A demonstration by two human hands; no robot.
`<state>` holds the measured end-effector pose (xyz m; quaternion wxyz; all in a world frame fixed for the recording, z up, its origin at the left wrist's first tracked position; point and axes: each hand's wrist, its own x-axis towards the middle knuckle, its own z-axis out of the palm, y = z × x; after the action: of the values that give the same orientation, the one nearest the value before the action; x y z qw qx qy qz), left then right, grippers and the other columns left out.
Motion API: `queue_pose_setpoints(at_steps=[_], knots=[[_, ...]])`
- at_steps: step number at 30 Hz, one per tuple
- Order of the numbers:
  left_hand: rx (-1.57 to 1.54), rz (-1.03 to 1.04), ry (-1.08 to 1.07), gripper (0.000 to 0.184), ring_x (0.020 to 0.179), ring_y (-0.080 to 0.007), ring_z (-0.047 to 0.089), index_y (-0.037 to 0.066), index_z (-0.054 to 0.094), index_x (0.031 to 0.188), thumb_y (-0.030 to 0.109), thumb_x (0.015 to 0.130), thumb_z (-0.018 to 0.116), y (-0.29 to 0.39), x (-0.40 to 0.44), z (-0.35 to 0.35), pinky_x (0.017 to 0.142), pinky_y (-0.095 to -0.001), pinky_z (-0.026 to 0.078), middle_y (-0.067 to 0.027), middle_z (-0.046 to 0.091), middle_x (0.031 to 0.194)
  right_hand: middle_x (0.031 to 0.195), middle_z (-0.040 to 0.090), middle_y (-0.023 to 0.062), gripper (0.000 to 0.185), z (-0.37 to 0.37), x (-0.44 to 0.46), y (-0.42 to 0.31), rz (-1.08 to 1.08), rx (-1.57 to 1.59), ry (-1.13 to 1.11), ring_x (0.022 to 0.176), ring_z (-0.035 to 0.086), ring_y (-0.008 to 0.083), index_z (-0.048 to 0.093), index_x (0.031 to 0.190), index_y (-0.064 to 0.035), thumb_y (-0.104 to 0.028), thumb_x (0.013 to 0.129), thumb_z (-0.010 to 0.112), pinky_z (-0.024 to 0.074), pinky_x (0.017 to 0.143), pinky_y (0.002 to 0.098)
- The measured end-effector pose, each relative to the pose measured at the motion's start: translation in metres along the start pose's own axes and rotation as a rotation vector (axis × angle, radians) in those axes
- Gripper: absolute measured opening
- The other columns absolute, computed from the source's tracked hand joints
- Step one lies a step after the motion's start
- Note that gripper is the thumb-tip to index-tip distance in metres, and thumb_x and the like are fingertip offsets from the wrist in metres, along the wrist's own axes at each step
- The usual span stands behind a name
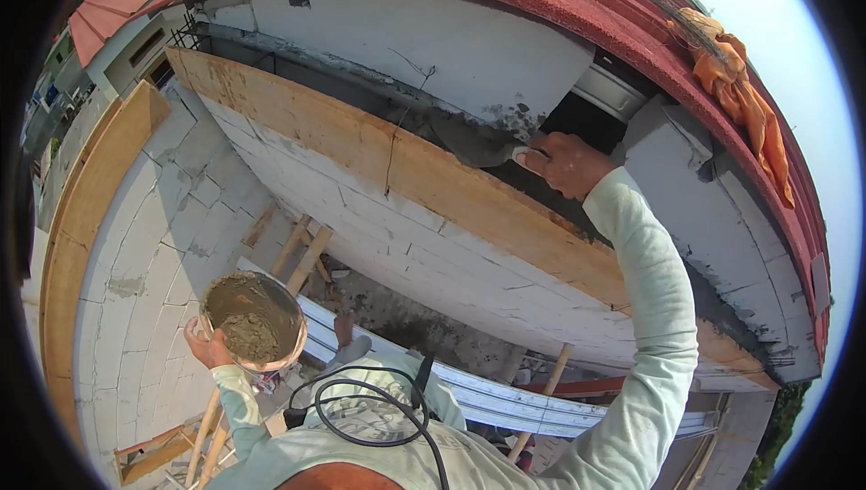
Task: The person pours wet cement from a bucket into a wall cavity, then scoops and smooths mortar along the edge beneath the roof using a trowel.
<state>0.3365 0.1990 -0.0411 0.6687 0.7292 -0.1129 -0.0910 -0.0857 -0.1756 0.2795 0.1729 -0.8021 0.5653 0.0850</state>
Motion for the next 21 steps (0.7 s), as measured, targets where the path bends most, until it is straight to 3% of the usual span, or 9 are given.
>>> queue_pose_setpoints(at_steps=[1,3,4,6,10,13,14,16,21], knots=[[0.069,-0.039,0.012,0.061,0.089,-0.0236,0.059,0.005,0.042,0.120,-0.017,0.064,0.050,0.010,-0.002,0.004,0.068,-0.0275,0.047,-0.0201,0.058,0.106,0.082,0.065,0.0200,0.047,-0.001,0.006,0.004,0.050,0.004,-0.094,0.074,0.063,0.0354,0.059,0.116,-0.0016,-0.042,0.096,0.045,0.0486,0.072,0.0424],[0.144,-0.063,-0.028,0.061,0.095,-0.0253,0.059,0.005,0.042,0.120,-0.017,0.064,0.050,0.011,-0.001,0.011,0.071,-0.0275,0.047,-0.0218,0.057,0.110,0.071,0.061,0.0159,0.047,0.018,0.031,0.047,-0.241,-0.105,0.066,0.061,0.061,0.0265,0.058,0.120,-0.0058,-0.044,0.096,0.043,0.0480,0.056,0.0397],[0.064,-0.006,-0.014,0.061,0.096,-0.0262,0.059,0.005,0.042,0.120,-0.017,0.064,0.050,0.002,0.005,0.013,0.071,-0.0278,0.047,-0.0228,0.056,0.111,0.071,0.061,0.0159,0.047,0.013,0.021,0.046,-0.200,-0.082,0.079,0.061,0.061,0.0265,0.058,0.120,-0.0058,-0.044,0.096,0.043,0.0480,0.056,0.0397],[-0.026,0.056,-0.016,0.061,0.097,-0.0271,0.059,0.004,0.041,0.120,-0.017,0.063,0.050,-0.008,0.017,0.017,0.072,-0.0280,0.048,-0.0238,0.056,0.113,0.060,0.051,0.0058,0.050,-0.008,0.001,0.025,0.081,0.145,-0.162,0.044,0.049,0.0122,0.057,0.123,-0.0087,-0.048,0.093,0.050,0.0377,0.040,0.0289],[0.022,0.003,-0.067,0.061,0.096,-0.0281,0.058,0.002,0.040,0.121,-0.016,0.063,0.049,0.010,0.018,0.032,0.068,-0.0287,0.048,-0.0273,0.052,0.120,0.063,0.051,0.0049,0.048,-0.024,-0.016,0.035,0.020,0.363,-0.057,0.046,0.048,0.0124,0.056,0.123,-0.0099,-0.046,0.093,0.049,0.0389,0.040,0.0283],[-0.005,-0.024,-0.092,0.060,0.097,-0.0283,0.058,0.001,0.039,0.121,-0.015,0.064,0.049,0.025,0.010,0.048,0.066,-0.0287,0.048,-0.0287,0.050,0.124,0.066,0.050,0.0043,0.050,0.011,0.021,0.056,-0.048,-0.009,-0.166,0.049,0.050,0.0130,0.056,0.123,-0.0100,-0.048,0.093,0.047,0.0402,0.042,0.0290],[-0.022,-0.020,-0.110,0.060,0.097,-0.0285,0.058,0.001,0.039,0.121,-0.015,0.064,0.049,0.029,0.010,0.050,0.066,-0.0286,0.048,-0.0292,0.049,0.125,0.066,0.050,0.0043,0.050,0.011,0.015,0.052,-0.052,-0.003,-0.166,0.049,0.050,0.0130,0.056,0.123,-0.0100,-0.048,0.093,0.047,0.0402,0.042,0.0290],[-0.027,0.005,-0.107,0.061,0.098,-0.0287,0.058,0.001,0.039,0.121,-0.015,0.064,0.049,0.032,0.007,0.052,0.065,-0.0283,0.048,-0.0294,0.049,0.125,0.065,0.050,0.0035,0.050,0.002,-0.003,0.036,0.055,0.213,-0.160,0.050,0.050,0.0130,0.056,0.123,-0.0100,-0.049,0.093,0.047,0.0407,0.043,0.0294],[-0.038,0.019,-0.072,0.061,0.101,-0.0298,0.058,0.001,0.039,0.122,-0.016,0.064,0.049,0.020,0.012,0.046,0.062,-0.0274,0.047,-0.0308,0.049,0.124,0.063,0.049,0.0037,0.050,-0.022,-0.017,0.041,-0.034,0.283,-0.100,0.048,0.048,0.0125,0.058,0.120,-0.0084,-0.049,0.092,0.049,0.0405,0.043,0.0301]])
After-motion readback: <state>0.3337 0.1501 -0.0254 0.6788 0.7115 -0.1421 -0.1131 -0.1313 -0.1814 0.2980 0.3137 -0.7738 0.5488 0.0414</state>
